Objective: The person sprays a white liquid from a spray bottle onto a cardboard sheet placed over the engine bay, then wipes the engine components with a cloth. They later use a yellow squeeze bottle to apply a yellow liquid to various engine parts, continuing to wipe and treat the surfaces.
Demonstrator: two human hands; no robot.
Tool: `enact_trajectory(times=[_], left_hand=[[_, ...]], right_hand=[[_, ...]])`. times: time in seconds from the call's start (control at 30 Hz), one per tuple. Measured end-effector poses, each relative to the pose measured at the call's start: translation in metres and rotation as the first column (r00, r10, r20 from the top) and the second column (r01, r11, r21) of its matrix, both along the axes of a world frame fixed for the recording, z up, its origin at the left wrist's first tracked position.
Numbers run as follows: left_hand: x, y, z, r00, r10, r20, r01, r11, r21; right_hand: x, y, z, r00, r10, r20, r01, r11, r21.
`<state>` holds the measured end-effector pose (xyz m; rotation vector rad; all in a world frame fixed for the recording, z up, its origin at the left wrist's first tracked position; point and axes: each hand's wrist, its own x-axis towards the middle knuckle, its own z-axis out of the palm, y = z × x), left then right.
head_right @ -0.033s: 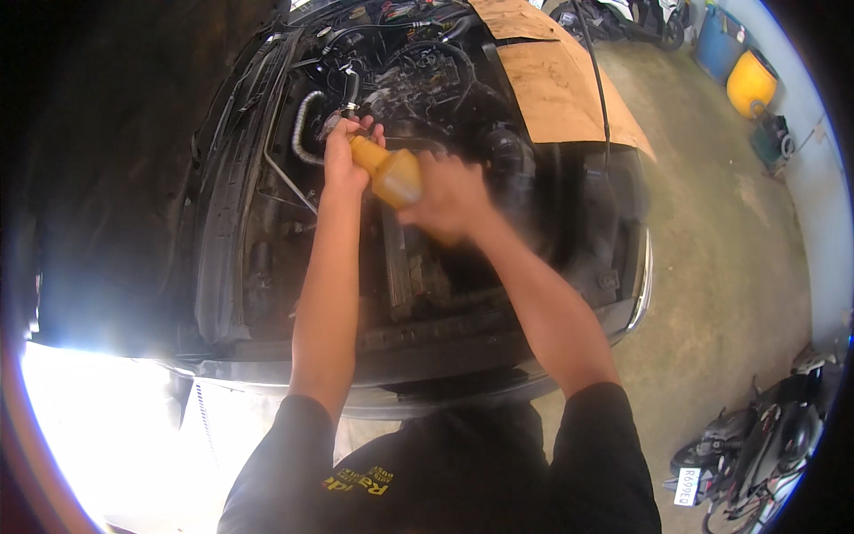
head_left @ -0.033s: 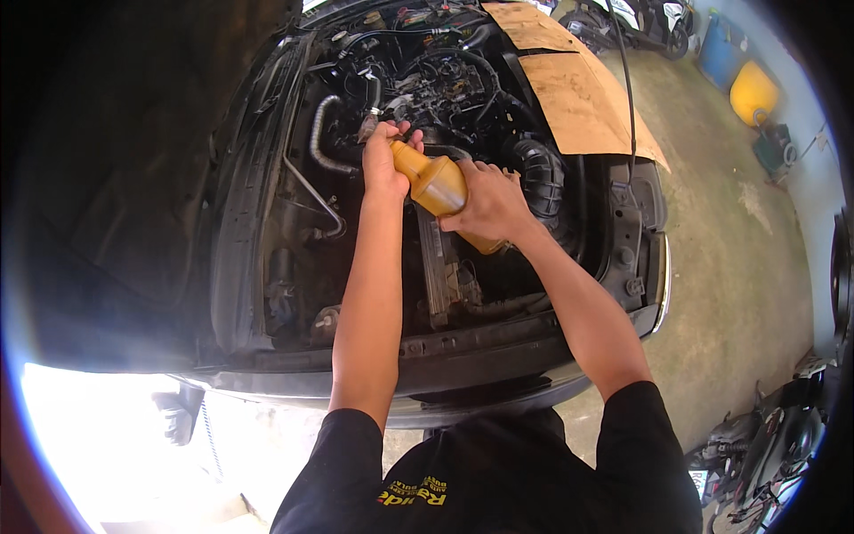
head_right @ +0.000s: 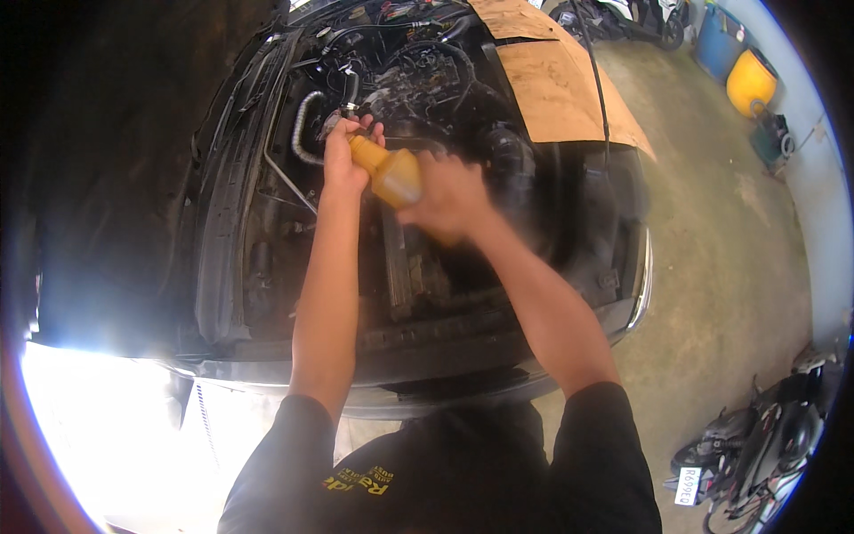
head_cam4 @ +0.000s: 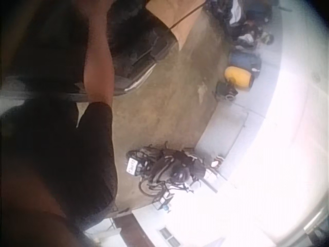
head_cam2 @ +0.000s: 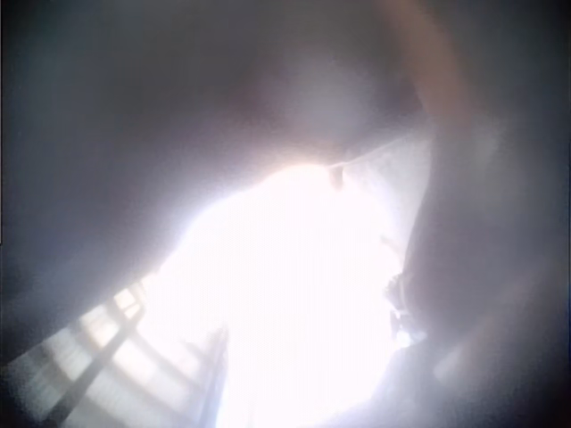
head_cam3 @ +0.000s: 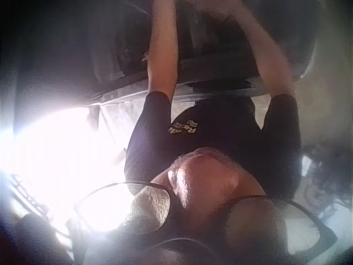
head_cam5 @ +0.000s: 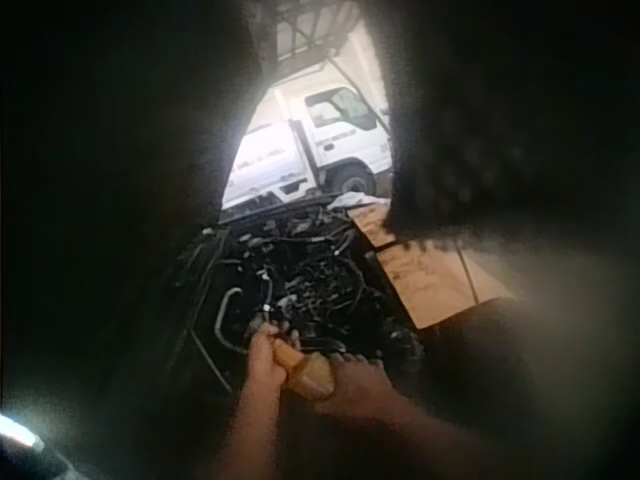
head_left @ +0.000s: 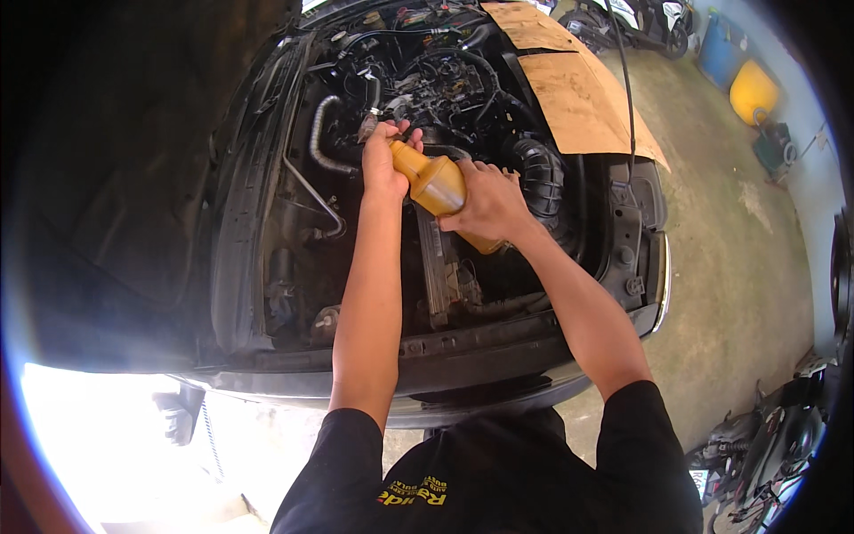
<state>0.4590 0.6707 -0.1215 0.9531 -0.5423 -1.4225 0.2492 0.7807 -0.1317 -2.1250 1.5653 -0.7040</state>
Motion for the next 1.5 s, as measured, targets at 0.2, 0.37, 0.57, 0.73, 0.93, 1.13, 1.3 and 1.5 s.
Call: enact_trajectory(times=[0.2, 0.37, 0.57, 0.73, 0.93, 1.13, 1.3, 1.5], left_hand=[[0.015, 0.006, 0.005, 0.983, -0.179, -0.046, 0.177, 0.983, -0.048], [0.018, -0.001, 0.005, 0.979, -0.189, 0.072, 0.195, 0.977, -0.089], [0.017, -0.004, -0.007, 0.981, -0.135, 0.143, 0.146, 0.987, -0.072], [0.011, -0.002, -0.012, 0.993, -0.087, 0.080, 0.091, 0.994, -0.055], [-0.006, -0.002, -0.012, 0.996, 0.036, 0.075, -0.042, 0.996, 0.080], [-0.015, -0.003, -0.012, 0.992, 0.109, 0.057, -0.113, 0.992, 0.061], [-0.025, 0.000, -0.012, 0.966, 0.247, 0.079, -0.253, 0.965, 0.067], [-0.021, 0.003, -0.008, 0.975, 0.216, 0.053, -0.220, 0.972, 0.079]], right_hand=[[0.000, 0.000, 0.004, 1.000, -0.012, -0.003, 0.013, 0.999, 0.039], [-0.001, -0.004, 0.007, 0.998, 0.001, -0.062, 0.000, 1.000, 0.009], [-0.002, -0.005, 0.007, 0.998, 0.008, -0.058, -0.007, 1.000, 0.020], [-0.002, -0.008, 0.002, 0.999, 0.009, -0.035, -0.009, 1.000, 0.005], [-0.001, -0.010, -0.001, 1.000, -0.024, -0.007, 0.024, 1.000, 0.001], [-0.004, -0.008, 0.004, 0.998, 0.012, -0.069, -0.011, 1.000, 0.008], [-0.004, -0.009, 0.004, 0.998, 0.010, -0.055, -0.009, 1.000, 0.017], [-0.003, -0.009, 0.000, 0.999, 0.017, -0.051, -0.016, 1.000, 0.008]])
